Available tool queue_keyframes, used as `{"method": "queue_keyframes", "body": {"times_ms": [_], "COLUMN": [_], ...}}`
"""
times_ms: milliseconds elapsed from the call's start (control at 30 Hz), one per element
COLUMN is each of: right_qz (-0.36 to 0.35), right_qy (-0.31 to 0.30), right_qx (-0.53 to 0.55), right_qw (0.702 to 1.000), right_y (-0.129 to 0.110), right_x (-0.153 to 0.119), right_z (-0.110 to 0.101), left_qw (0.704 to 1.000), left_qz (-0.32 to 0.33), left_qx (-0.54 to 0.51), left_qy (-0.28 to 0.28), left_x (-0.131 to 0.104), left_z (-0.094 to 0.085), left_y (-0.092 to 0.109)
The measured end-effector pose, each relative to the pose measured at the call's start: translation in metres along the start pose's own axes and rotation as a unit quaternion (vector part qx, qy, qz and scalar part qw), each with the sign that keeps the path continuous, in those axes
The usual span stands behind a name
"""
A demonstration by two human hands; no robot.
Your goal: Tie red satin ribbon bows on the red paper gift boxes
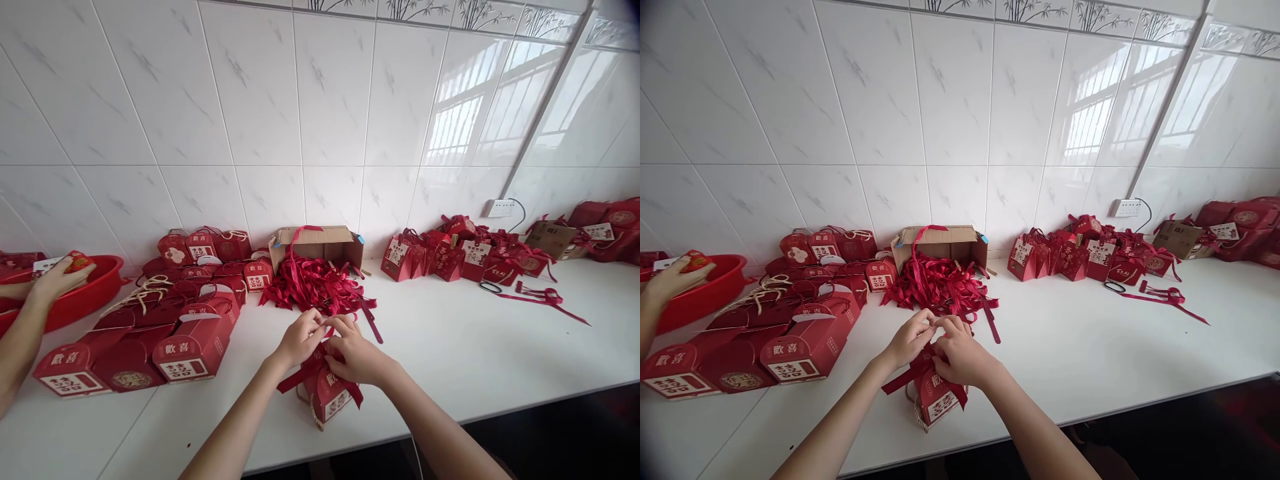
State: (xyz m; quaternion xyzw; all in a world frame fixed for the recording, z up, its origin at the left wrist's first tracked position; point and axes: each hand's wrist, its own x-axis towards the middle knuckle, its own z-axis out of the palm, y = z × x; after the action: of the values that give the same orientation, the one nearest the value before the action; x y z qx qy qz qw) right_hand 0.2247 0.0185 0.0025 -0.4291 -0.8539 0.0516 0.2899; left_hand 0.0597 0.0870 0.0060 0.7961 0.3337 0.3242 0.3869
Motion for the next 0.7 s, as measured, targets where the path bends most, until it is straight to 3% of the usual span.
{"method": "queue_keyframes", "body": {"times_ms": [167,333,533,700], "right_qz": [0.062,0.121,0.126,0.118], "right_qy": [0.031,0.049,0.056,0.089], "right_qx": [0.035,0.089,0.064,0.036], "right_qw": [0.997,0.987,0.988,0.988], "right_y": [-0.005,-0.011,-0.02,-0.023], "right_x": [-0.001,-0.008,-0.013,-0.022], "right_z": [0.0,0.003,0.0,-0.016], "left_qw": [0.999,0.969,0.942,0.945], "left_qz": [-0.002,-0.073,-0.161,-0.161], "left_qx": [-0.045,-0.16,-0.07,-0.039], "left_qy": [0.022,0.175,0.285,0.282], "left_x": [-0.011,-0.035,-0.05,-0.05], "left_z": [0.003,0.0,-0.004,-0.001], "left_y": [-0.007,-0.043,-0.097,-0.108]}}
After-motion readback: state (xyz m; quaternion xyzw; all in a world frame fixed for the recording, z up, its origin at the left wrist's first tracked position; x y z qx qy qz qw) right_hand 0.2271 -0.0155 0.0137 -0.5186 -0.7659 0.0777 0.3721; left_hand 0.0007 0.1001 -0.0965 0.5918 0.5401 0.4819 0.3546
